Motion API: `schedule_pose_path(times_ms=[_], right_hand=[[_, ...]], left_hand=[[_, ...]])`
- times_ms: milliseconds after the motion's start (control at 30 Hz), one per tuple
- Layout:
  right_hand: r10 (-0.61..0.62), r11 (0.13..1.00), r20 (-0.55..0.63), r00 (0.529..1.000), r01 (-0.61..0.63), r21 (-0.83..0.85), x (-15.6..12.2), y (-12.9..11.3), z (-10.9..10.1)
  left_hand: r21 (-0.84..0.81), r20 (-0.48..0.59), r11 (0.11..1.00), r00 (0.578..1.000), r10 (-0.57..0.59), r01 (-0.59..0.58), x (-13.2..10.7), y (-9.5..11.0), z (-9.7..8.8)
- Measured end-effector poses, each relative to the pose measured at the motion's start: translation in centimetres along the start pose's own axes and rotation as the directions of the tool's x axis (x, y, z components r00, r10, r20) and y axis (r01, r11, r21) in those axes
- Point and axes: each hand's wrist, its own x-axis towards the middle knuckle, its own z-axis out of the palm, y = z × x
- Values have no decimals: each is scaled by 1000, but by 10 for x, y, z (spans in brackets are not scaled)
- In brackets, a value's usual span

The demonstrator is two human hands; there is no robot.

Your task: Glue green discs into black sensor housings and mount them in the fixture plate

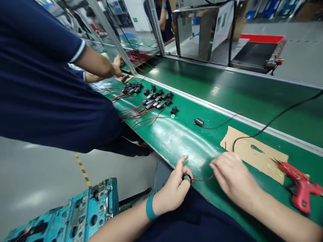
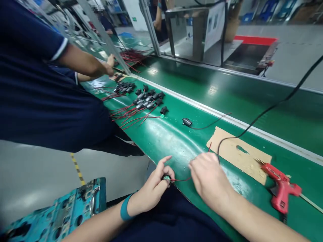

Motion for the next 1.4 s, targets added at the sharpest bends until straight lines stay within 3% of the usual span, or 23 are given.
schedule_pose_path(times_ms=[67, 167, 233, 300, 367, 400, 467, 533, 600, 667, 733, 833, 933, 1067, 1200, 1400], right_hand=[[21, 993, -104, 994, -33, -114, 7, 18, -19], [99, 918, -292, 951, -200, -342, 21, 40, -51], [183, 842, -310, 933, -312, -440, 29, 49, -66], [268, 817, -151, 951, -308, -488, 33, 55, -69], [239, 889, 159, 958, -150, -433, 32, 56, -59], [167, 934, 326, 930, -43, -353, 31, 54, -51], [-38, 982, 598, 801, 140, -125, 28, 43, -33], [-176, 976, 721, 670, 216, 38, 30, 24, -16], [-253, 966, 733, 632, 200, 161, 34, -3, -1], [-311, 943, 668, 676, 129, 308, 40, -33, 13], [-381, 868, 558, 737, 78, 490, 42, -61, 28], [-455, 726, 337, 824, 124, 676, 39, -98, 57], [-450, 657, 140, 882, 221, 721, 36, -126, 86], [-398, 665, -95, 912, 359, 655, 36, -155, 116], [-327, 714, -165, 930, 358, 602, 33, -181, 136], [-283, 717, -145, 948, 309, 625, 24, -219, 157]], left_hand=[[-59, -137, 998, 991, 1, -9, -4, -2, -5], [-115, -282, 992, 959, 21, -55, -12, -2, -11], [-141, -343, 986, 939, 36, -89, -19, -2, -13], [-167, -403, 977, 914, 55, -132, -27, -3, -13], [-184, -470, 969, 880, 63, -167, -36, -4, -11], [-185, -503, 967, 862, 59, -174, -41, -4, -9], [-180, -559, 970, 828, 35, -162, -51, -6, -6], [-178, -595, 975, 804, 0, -132, -62, -6, -2], [-190, -612, 975, 790, -29, -111, -73, -8, 3], [-244, -598, 964, 799, -66, -103, -86, -10, 6], [-340, -540, 934, 836, -98, -110, -99, -14, 7], [-481, -417, 869, 902, -112, -114, -119, -24, 0], [-496, -378, 863, 918, -118, -93, -138, -31, -17], [-379, -418, 926, 894, -163, -8, -160, -35, -40], [-344, -354, 938, 917, -182, 54, -180, -38, -53], [-464, -386, 885, 907, -169, -32, -208, -47, -67]])
